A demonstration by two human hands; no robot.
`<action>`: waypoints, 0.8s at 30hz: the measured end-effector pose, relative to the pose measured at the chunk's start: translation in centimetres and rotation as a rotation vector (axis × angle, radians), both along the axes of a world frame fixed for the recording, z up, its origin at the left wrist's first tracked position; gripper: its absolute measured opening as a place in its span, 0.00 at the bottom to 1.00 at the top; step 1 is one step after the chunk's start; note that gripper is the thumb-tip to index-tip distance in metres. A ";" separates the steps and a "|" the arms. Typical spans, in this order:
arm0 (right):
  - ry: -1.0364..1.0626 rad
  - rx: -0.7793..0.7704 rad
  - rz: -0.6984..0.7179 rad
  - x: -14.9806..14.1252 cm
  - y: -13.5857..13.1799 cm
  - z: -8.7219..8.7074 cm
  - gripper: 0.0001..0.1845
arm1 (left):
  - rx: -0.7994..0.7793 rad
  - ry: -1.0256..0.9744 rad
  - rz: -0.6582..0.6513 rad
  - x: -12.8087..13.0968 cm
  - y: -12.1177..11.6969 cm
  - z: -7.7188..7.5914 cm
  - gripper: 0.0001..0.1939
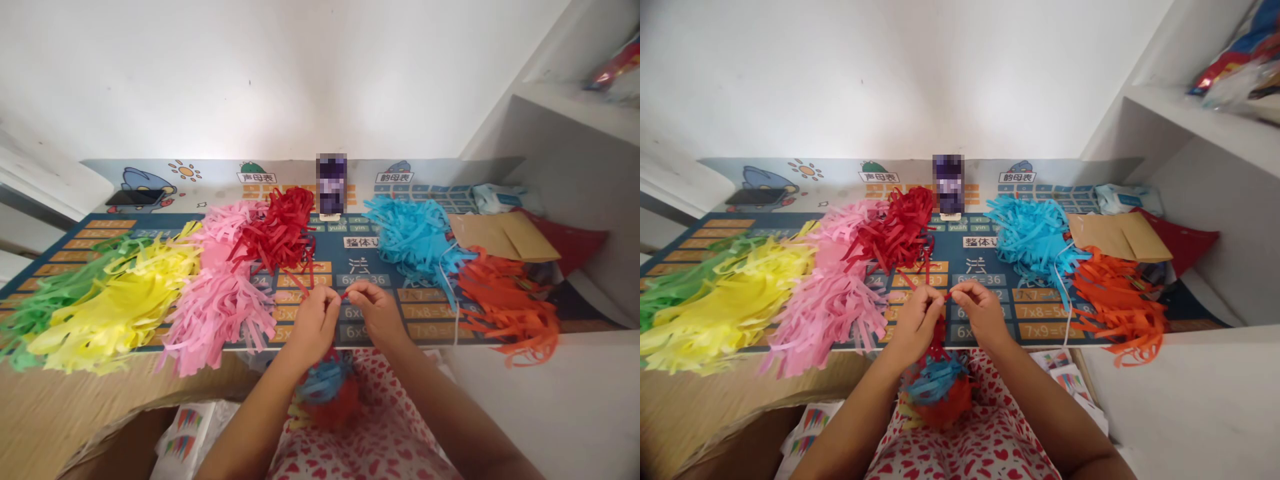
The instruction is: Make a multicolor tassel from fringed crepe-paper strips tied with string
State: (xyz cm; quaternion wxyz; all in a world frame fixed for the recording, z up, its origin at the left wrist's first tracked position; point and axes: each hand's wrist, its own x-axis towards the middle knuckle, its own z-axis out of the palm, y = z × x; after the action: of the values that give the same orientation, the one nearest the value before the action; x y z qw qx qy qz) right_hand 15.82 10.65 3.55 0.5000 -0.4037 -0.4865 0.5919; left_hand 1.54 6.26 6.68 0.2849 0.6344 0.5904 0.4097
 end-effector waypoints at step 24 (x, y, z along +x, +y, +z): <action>-0.086 0.101 0.104 1.8 -0.3 1.7 0.08 | -0.004 -0.153 0.083 -0.9 -0.1 0.5 0.07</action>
State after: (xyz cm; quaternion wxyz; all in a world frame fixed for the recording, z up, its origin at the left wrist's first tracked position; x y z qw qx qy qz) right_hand 17.65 10.32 5.24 0.4668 -0.3771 -0.5571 0.5740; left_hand 0.60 6.17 7.19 0.3135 0.5756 0.5934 0.4672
